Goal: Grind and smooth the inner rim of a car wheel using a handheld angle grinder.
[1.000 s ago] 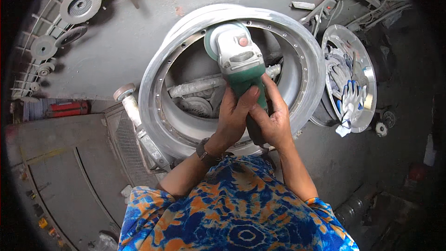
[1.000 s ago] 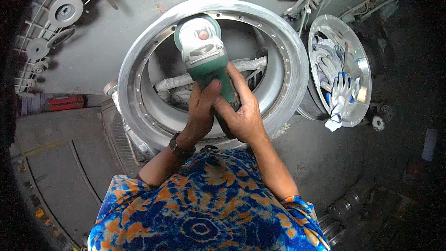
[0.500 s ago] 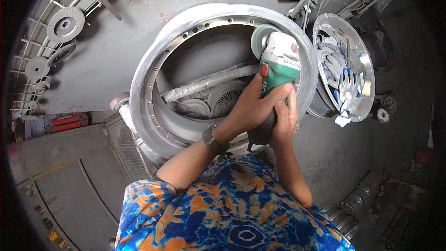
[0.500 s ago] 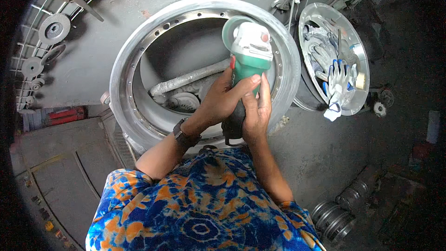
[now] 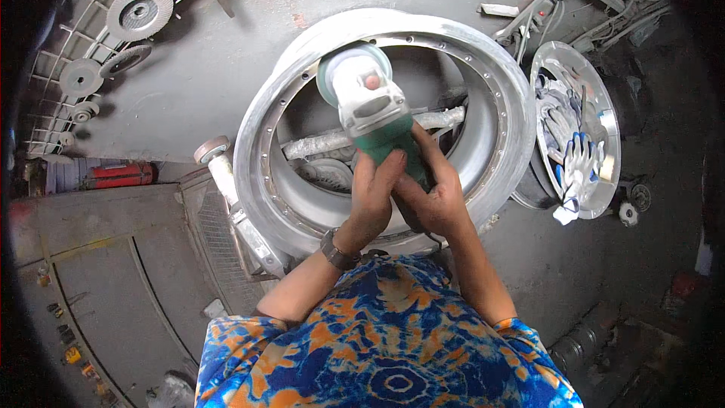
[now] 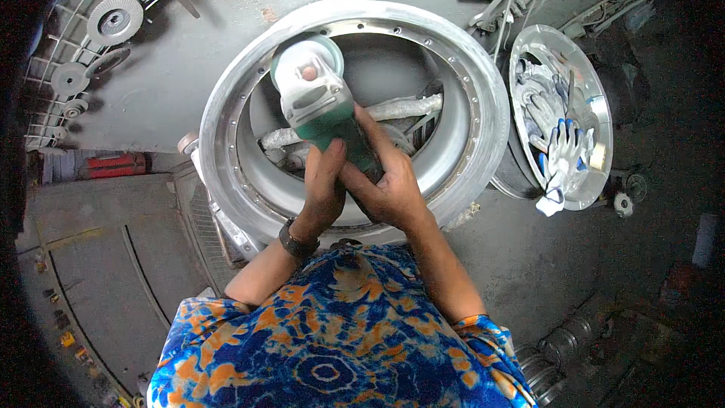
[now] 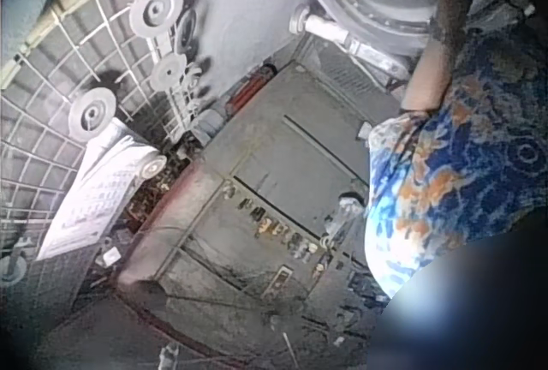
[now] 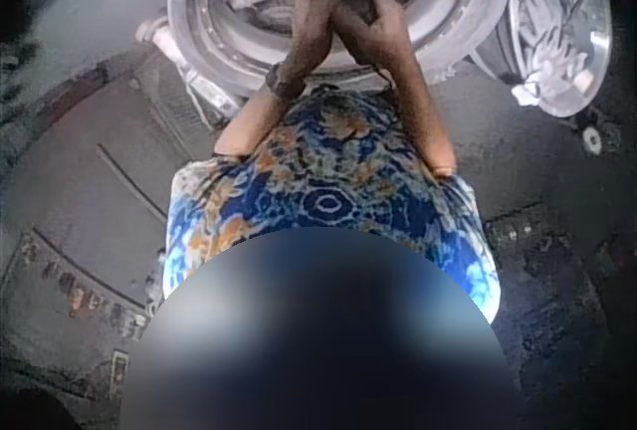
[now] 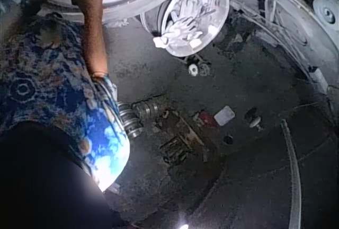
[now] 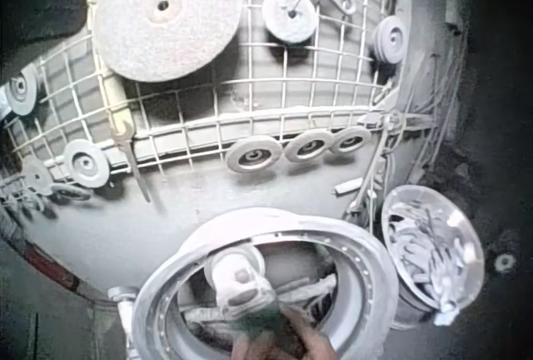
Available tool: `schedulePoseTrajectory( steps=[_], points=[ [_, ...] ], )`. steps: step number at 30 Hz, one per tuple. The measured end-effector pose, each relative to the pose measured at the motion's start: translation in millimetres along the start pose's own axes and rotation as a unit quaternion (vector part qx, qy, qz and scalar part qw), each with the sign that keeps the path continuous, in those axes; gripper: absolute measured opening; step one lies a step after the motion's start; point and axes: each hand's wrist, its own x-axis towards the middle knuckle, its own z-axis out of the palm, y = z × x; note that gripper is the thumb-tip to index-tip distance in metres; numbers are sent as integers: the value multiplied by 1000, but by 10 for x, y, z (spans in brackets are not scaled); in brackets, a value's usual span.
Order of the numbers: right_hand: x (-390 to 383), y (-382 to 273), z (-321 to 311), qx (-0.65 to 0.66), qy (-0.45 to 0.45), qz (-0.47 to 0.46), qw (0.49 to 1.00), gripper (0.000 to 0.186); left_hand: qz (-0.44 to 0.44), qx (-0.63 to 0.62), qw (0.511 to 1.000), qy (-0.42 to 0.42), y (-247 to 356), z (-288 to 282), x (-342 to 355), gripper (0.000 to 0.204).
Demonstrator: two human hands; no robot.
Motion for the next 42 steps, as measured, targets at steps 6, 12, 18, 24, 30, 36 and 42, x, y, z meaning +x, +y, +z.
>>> schedulePoseTrajectory(
  steps=[6,12,18,24,30,36,42],
  points=[
    [-84,60,-131,5,35,7,999,73,-36,23,998,-40,13,185,166,53],
    [-299,317,-286,25,199,30,979,72,-69,36,985,-155,-67,495,409,55],
    [-334,336,-140,56,249,13,967,70,-27,192,962,-191,6,473,465,48],
    [-173,288,25,42,123,-6,991,69,6,107,989,-102,42,165,222,49],
    [-44,214,13,-48,21,-49,997,70,42,68,996,-28,-62,-70,65,54],
    [-140,262,-91,-23,85,-12,996,71,-19,73,994,-81,-85,138,260,56],
    [-396,570,-288,-24,236,1,971,75,-2,122,974,-191,-198,454,491,53]
  ],
)
